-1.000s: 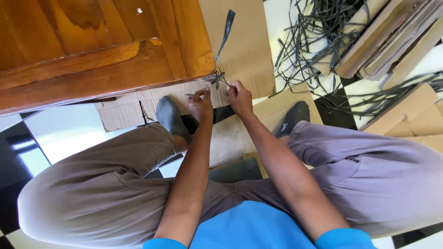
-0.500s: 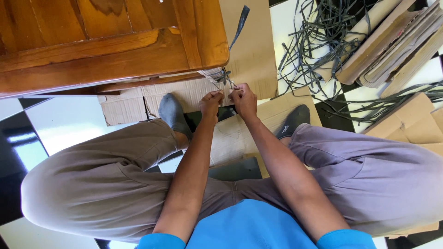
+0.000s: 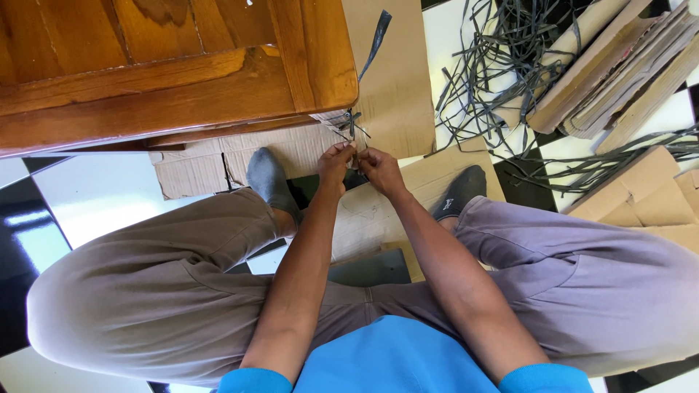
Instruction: Packaging a wooden furniture piece by securing its legs to cardboard using plastic ties.
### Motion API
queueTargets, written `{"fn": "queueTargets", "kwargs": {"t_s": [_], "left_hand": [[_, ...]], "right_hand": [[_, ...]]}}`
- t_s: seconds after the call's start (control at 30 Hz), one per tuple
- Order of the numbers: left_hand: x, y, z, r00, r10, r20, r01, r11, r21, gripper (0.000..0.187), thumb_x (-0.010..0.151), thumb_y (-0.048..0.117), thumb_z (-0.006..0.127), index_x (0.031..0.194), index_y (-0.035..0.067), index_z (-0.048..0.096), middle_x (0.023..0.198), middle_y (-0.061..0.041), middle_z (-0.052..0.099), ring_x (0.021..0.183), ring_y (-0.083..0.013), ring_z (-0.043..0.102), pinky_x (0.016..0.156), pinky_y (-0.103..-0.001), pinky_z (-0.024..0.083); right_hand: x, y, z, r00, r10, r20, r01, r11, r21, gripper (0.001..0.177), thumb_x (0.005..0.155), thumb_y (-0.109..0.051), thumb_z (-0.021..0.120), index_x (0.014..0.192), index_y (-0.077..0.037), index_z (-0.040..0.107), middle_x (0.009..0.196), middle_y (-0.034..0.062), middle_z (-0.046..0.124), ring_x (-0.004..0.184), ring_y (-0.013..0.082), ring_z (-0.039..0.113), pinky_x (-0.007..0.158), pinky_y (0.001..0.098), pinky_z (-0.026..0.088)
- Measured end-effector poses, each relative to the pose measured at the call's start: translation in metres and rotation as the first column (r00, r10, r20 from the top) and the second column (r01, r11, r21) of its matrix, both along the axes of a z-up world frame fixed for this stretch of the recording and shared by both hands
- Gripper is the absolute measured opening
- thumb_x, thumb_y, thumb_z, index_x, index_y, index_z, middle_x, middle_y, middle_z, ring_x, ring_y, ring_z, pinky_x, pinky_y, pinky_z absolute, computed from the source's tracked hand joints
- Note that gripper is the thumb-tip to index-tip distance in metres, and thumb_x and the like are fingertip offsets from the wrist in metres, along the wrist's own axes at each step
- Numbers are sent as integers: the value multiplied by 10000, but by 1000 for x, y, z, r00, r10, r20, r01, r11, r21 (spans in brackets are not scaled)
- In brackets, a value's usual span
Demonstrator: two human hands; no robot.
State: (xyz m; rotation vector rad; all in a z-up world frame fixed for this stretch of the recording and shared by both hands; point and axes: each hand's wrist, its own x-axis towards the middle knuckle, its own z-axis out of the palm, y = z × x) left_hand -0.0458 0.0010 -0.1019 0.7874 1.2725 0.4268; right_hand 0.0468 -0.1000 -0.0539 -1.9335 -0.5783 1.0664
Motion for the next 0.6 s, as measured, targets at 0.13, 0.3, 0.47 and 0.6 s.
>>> {"fn": "queueTargets", "kwargs": {"t_s": [0.13,0.3,0.47,0.6], "left_hand": [[1,-1,0,999,38,31,-38,999,-5,172,813,188,875,901,114,747,748,-26,709,674,-104,650,573,-202,430],[0,1,-17,998,27,-51,-22,994,109,149,781,198,883,860,138,772,710,0,679,686,-61,588,632,-198,379],[0,-1,-21,999,40,-25,-37,994,101,159,774,192,890,871,129,782,714,-4,697,679,-49,587,636,-205,392],[-2,-4,-3,1000,25,13,-26,998,58,161,798,170,876,923,112,792,728,-18,710,658,-48,591,600,-197,408]], "right_hand": [[4,-2,-10,998,13,-60,-11,999,30,161,869,-202,677,964,-270,788,780,39,761,845,221,735,857,379,548],[16,-6,23,999,-18,-47,22,996,85,298,919,-308,586,1137,-240,779,1081,93,767,1106,347,689,990,485,507],[14,-3,16,996,-67,-66,76,988,132,264,866,-283,756,1117,-200,753,903,54,745,863,185,682,839,349,541],[14,-3,17,999,-33,-5,33,986,162,268,857,-194,749,1124,-193,736,874,72,756,801,192,664,766,340,518]]}}
